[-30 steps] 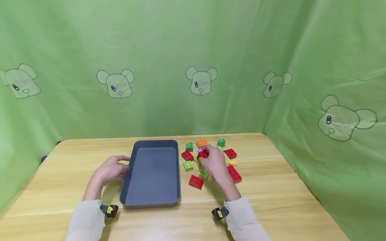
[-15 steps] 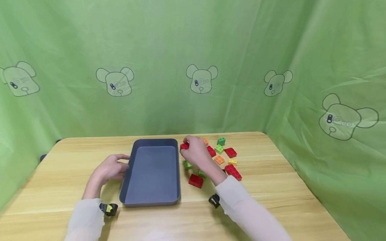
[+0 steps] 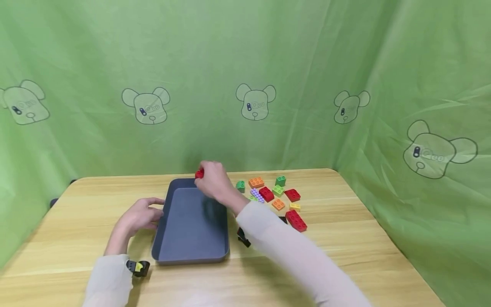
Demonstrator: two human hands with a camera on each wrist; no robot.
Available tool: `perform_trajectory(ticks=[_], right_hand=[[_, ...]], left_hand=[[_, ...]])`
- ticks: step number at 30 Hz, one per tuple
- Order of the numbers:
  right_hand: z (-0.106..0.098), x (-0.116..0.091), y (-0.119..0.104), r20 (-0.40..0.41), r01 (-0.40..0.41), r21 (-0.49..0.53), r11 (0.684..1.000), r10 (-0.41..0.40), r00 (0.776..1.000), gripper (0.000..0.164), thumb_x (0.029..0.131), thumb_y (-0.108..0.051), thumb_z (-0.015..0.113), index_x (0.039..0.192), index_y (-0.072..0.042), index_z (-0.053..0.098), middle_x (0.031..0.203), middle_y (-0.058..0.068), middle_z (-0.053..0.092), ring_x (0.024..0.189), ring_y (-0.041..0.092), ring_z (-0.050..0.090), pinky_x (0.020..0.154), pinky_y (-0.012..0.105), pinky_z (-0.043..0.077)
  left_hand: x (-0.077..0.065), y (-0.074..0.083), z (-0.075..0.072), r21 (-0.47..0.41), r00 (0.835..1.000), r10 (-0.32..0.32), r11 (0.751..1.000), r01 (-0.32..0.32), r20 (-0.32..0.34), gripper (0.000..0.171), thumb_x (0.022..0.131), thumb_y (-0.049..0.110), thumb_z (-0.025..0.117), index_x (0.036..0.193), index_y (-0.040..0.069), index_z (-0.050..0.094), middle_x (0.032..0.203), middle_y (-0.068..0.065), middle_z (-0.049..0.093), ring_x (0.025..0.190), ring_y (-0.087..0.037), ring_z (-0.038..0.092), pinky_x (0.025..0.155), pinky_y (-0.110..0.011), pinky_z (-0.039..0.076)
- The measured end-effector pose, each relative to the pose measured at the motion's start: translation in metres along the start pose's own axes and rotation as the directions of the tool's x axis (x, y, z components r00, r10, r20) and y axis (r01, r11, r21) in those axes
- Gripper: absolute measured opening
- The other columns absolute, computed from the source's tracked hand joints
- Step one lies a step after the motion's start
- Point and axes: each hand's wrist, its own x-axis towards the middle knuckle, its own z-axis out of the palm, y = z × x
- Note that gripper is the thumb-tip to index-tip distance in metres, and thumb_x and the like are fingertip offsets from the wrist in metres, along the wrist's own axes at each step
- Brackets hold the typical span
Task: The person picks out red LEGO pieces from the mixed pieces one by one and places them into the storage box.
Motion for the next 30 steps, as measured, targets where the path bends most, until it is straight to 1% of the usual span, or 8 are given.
perform_trajectory(ticks=[3, 8, 12, 15, 18, 21, 26, 30], right_hand=[[0.01, 0.009, -0.006, -0.015, -0.001, -0.023, 1.0, 0.0, 1.0, 0.012, 0.088, -0.009, 0.066, 0.1, -0.008, 0.067, 0.092, 0.005, 0.066, 0.08, 0.017, 0.058, 0.063, 0.022, 0.049], [0.023, 0.02, -0.013, -0.021, -0.03, -0.008, 1.0, 0.03, 0.999, 0.005, 0.089, -0.009, 0.065, 0.094, -0.009, 0.065, 0.086, 0.004, 0.063, 0.074, 0.015, 0.055, 0.058, 0.021, 0.044], [0.033, 0.023, -0.018, -0.027, -0.065, 0.001, 0.998, 0.065, 0.997, 0.008, 0.089, -0.01, 0.068, 0.097, -0.009, 0.068, 0.091, 0.004, 0.067, 0.081, 0.017, 0.06, 0.064, 0.023, 0.05], [0.043, 0.023, -0.02, -0.022, -0.102, 0.007, 0.995, 0.102, 0.995, 0.016, 0.089, -0.01, 0.07, 0.105, -0.007, 0.071, 0.097, 0.006, 0.071, 0.09, 0.019, 0.064, 0.074, 0.025, 0.056], [0.053, 0.022, -0.019, -0.003, -0.143, 0.016, 0.99, 0.143, 0.99, 0.022, 0.088, -0.008, 0.072, 0.11, -0.007, 0.072, 0.1, 0.006, 0.071, 0.094, 0.02, 0.065, 0.079, 0.027, 0.058], [0.064, 0.02, -0.018, 0.01, -0.16, 0.021, 0.987, 0.16, 0.987, 0.022, 0.087, -0.006, 0.072, 0.109, -0.005, 0.073, 0.097, 0.006, 0.071, 0.09, 0.02, 0.065, 0.076, 0.028, 0.058], [0.08, 0.019, -0.012, 0.005, -0.169, 0.019, 0.985, 0.169, 0.986, 0.018, 0.086, -0.007, 0.071, 0.103, -0.005, 0.074, 0.092, 0.006, 0.069, 0.083, 0.02, 0.063, 0.073, 0.029, 0.057], [0.088, 0.016, -0.011, 0.022, -0.197, 0.018, 0.98, 0.197, 0.98, 0.019, 0.086, -0.007, 0.072, 0.105, -0.005, 0.073, 0.094, 0.007, 0.07, 0.086, 0.02, 0.064, 0.075, 0.029, 0.058]], left_hand=[[0.0, -0.001, 0.001, 0.0, 1.0, 0.002, 1.0, -0.002, -0.001, 0.056, 0.097, 0.0, 0.05, 0.148, -0.016, 0.034, 0.12, -0.038, 0.063, 0.105, -0.039, 0.07, 0.085, -0.045, 0.064], [0.001, -0.001, 0.001, -0.013, 1.0, -0.003, 1.0, 0.003, -0.001, 0.056, 0.096, 0.0, 0.05, 0.148, -0.016, 0.034, 0.12, -0.037, 0.063, 0.105, -0.039, 0.07, 0.085, -0.046, 0.064], [0.001, -0.001, 0.001, -0.015, 1.0, -0.005, 1.0, 0.005, 0.002, 0.057, 0.096, 0.0, 0.05, 0.148, -0.016, 0.034, 0.12, -0.036, 0.063, 0.108, -0.04, 0.069, 0.086, -0.046, 0.064], [0.001, -0.001, 0.001, -0.008, 1.0, -0.002, 1.0, 0.002, 0.001, 0.057, 0.096, 0.001, 0.05, 0.148, -0.015, 0.034, 0.119, -0.034, 0.064, 0.109, -0.039, 0.069, 0.086, -0.046, 0.064], [0.002, 0.0, 0.0, -0.011, 1.0, -0.002, 1.0, 0.002, 0.001, 0.057, 0.096, 0.002, 0.051, 0.148, -0.015, 0.034, 0.12, -0.034, 0.064, 0.109, -0.039, 0.069, 0.086, -0.046, 0.064], [0.002, -0.001, 0.0, -0.019, 1.0, -0.005, 1.0, 0.005, 0.003, 0.057, 0.096, 0.001, 0.051, 0.148, -0.015, 0.034, 0.121, -0.035, 0.063, 0.108, -0.039, 0.069, 0.086, -0.046, 0.064], [0.001, -0.002, -0.001, -0.023, 1.0, -0.006, 1.0, 0.006, 0.001, 0.057, 0.096, 0.001, 0.05, 0.148, -0.016, 0.034, 0.118, -0.034, 0.064, 0.106, -0.038, 0.07, 0.085, -0.045, 0.064], [0.001, -0.002, -0.002, -0.028, 1.0, -0.005, 1.0, 0.005, 0.002, 0.057, 0.096, 0.001, 0.051, 0.148, -0.016, 0.034, 0.115, -0.032, 0.066, 0.105, -0.036, 0.07, 0.085, -0.045, 0.064]])
